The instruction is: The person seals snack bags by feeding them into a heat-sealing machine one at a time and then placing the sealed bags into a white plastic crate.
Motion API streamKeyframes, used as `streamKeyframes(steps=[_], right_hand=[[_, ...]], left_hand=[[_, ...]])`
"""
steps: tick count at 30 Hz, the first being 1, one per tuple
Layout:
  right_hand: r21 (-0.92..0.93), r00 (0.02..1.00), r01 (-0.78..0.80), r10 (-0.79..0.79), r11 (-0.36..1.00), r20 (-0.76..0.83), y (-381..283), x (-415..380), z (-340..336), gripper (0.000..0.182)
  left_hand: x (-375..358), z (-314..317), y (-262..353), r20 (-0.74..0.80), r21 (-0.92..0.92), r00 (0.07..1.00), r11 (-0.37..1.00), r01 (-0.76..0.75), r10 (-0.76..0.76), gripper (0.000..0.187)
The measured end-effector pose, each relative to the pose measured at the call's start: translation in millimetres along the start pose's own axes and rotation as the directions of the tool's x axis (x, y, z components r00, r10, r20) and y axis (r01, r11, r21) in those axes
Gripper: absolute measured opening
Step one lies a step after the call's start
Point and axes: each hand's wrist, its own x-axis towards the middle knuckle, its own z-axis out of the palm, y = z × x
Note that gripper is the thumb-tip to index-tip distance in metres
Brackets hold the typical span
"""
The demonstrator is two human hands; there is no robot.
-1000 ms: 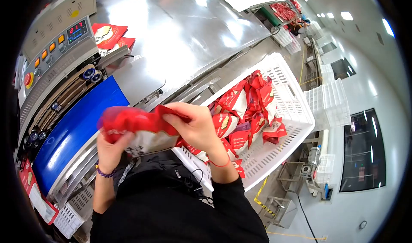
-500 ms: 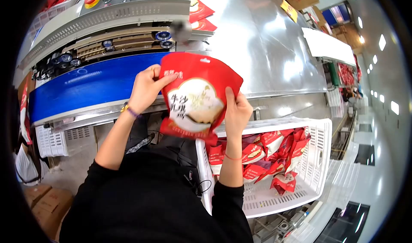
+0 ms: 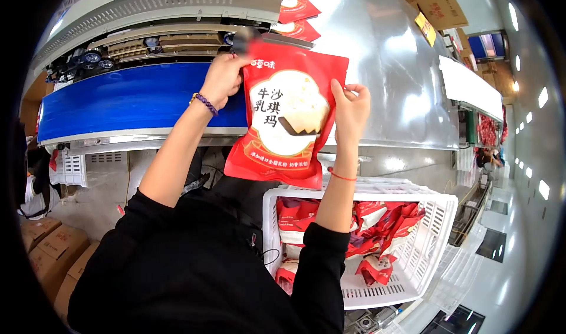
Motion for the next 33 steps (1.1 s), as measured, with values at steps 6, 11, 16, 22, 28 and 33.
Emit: streamKeyframes(steps=[6,11,16,22,28,33], right_hand=[[0.022,0.993,0.021,-0.023,1.000,0.119,5,7,38,0.030],[0.018,0.980,-0.020,0.016,1.000,0.198,1,2,61,0.031],[-0.019,0.976,-0.010,0.014,1.000,0.218,7,-15,121,0.031],[-0.012,0.913,0.200,-0.182,0.980,0.365,2,-63,68,0.023],[-0.432,0.986,0.122,-0.159,0.894,-0.051,22,-142,-110,0.015],[-0.500,0.993,-0.101,0.060,0.860,-0.099,63,-207,-233,0.025]], left_hand=[[-3,-37,11,-0.127,0.103,0.980,0.985,-0.140,0.153,0.026],[-49,-74,36,-0.116,0.556,0.959,0.817,-0.152,0.257,0.045],[-109,-136,52,-0.127,0.685,0.805,0.638,-0.352,0.580,0.034],[-172,-84,58,0.094,0.492,0.806,0.676,-0.548,0.585,0.022],[-168,-41,32,0.480,0.483,0.749,0.574,-0.661,0.457,0.021],[-179,-1,25,0.535,0.520,0.783,0.606,-0.601,0.318,0.016]])
